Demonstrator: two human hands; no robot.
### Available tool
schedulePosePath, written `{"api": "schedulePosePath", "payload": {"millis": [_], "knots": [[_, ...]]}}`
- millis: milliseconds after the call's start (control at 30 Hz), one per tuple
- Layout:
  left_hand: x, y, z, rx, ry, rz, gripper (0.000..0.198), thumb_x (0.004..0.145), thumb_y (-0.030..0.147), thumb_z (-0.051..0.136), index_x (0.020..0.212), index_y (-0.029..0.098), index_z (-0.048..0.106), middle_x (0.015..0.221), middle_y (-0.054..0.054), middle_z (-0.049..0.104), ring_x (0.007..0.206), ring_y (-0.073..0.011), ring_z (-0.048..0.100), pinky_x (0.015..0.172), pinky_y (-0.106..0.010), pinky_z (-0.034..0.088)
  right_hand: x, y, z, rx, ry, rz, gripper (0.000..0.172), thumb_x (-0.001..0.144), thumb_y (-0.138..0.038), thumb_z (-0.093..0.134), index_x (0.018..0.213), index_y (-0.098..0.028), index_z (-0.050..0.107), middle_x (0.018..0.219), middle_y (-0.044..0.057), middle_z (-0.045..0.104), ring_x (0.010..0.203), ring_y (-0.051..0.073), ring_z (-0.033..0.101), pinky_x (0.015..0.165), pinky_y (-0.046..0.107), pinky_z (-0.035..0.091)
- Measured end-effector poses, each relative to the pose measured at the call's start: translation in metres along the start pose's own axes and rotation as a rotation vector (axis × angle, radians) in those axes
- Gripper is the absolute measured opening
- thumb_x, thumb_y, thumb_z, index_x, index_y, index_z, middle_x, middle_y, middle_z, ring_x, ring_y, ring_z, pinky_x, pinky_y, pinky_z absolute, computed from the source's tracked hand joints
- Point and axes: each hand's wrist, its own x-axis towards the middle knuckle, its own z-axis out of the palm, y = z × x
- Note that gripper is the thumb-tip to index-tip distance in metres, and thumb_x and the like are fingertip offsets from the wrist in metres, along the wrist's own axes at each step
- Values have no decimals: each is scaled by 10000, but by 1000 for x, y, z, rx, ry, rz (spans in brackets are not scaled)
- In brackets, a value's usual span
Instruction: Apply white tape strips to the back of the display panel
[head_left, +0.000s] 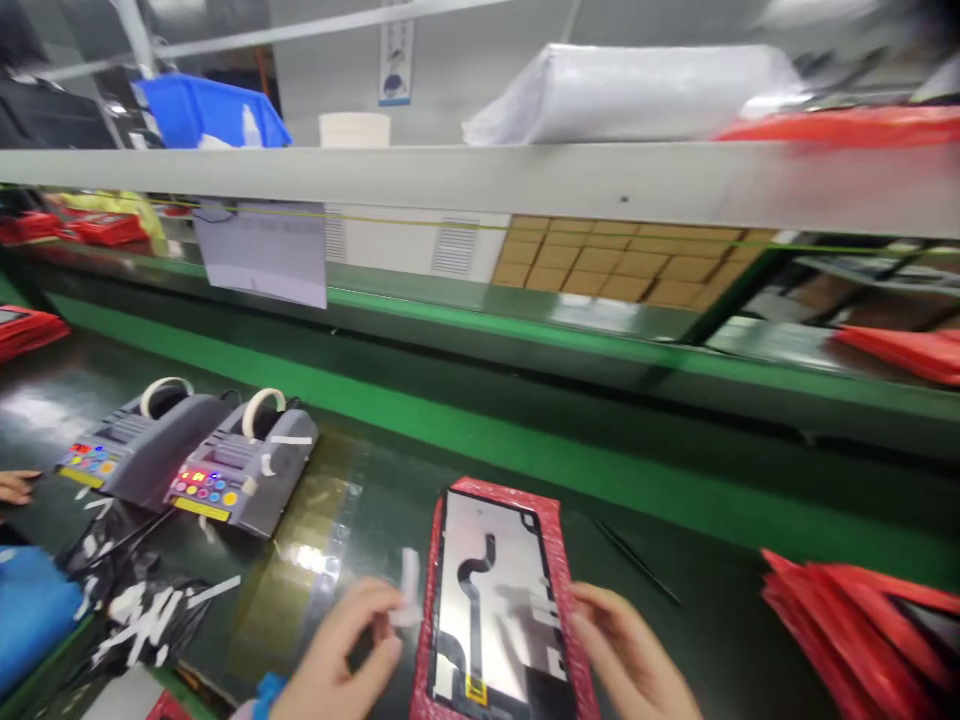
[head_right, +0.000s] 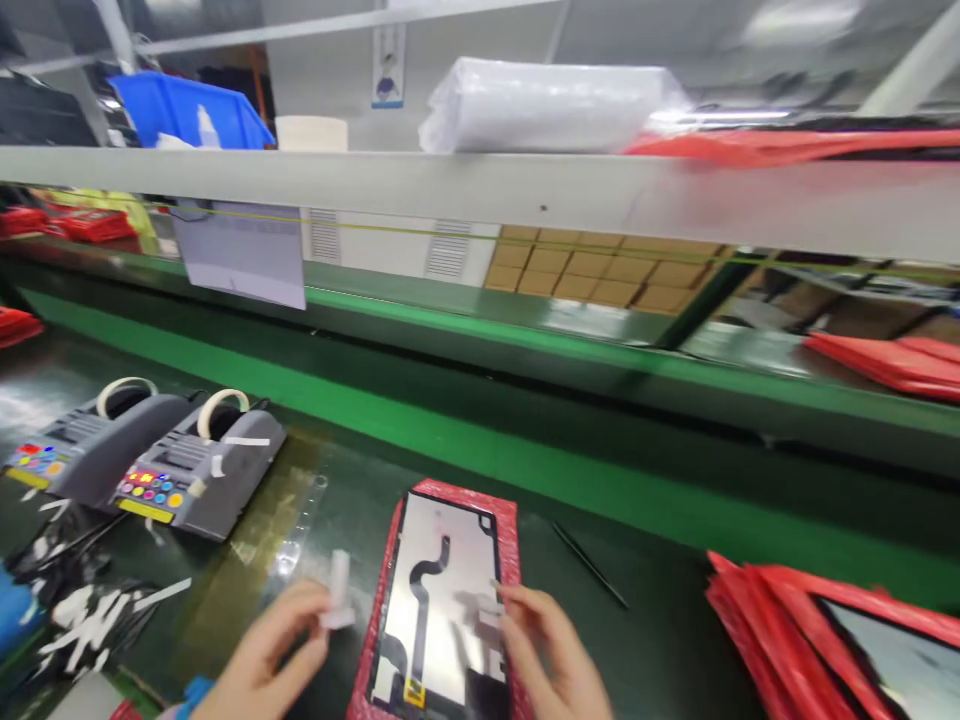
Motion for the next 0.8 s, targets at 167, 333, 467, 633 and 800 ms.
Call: {"api": "schedulePosePath", "payload": {"millis": [167, 333, 467, 633, 800], "knots": [[7, -2, 71, -2, -401, -12, 281, 922, 288, 463, 1114, 244, 664, 987, -92, 623, 787, -188, 584, 739, -283, 490, 11, -73, 32, 307, -430, -11, 329, 722, -531, 704, 809, -215, 719, 977, 82, 662, 903, 251, 624, 820, 342, 504], [8, -16, 70, 188, -263, 108, 408, 942, 251, 400, 1320, 287, 550, 1160, -126, 576, 1053, -251, 566, 950, -377, 457, 33, -71, 30, 251, -237, 27, 344, 722, -498, 692, 566, -195, 643, 910, 76, 627, 895, 250, 586, 852, 366, 447], [7, -22, 63, 531, -110, 134, 420, 904, 186, 413, 1276, 284, 582, 1255, -155, 485, 1176, -329, 471, 961, -523, 438, 48, -51, 49, 92, -260, 65, 236, 684, -399, 737, 554, -212, 678, 952, 66, 640, 984, 276, 558, 910, 403, 394], [6, -28, 66, 894, -98, 187, 593, 770, -21, 420, 1189, 336, 640, 1325, -102, 436, 1218, -347, 380, 942, -570, 410, 49, -46, 75, -201, -283, 120, 124, 689, -248, 807, 596, -259, 724, 948, 14, 655, 983, 258, 540, 924, 427, 329], [11, -30, 73, 1041, -127, 259, 683, 710, -56, 504, 1196, 405, 636, 1294, -67, 504, 1149, -326, 413, 907, -513, 424, 48, -46, 81, -301, -264, 105, 123, 757, -254, 781, 646, -276, 736, 946, 14, 636, 999, 265, 525, 867, 426, 312]]}}
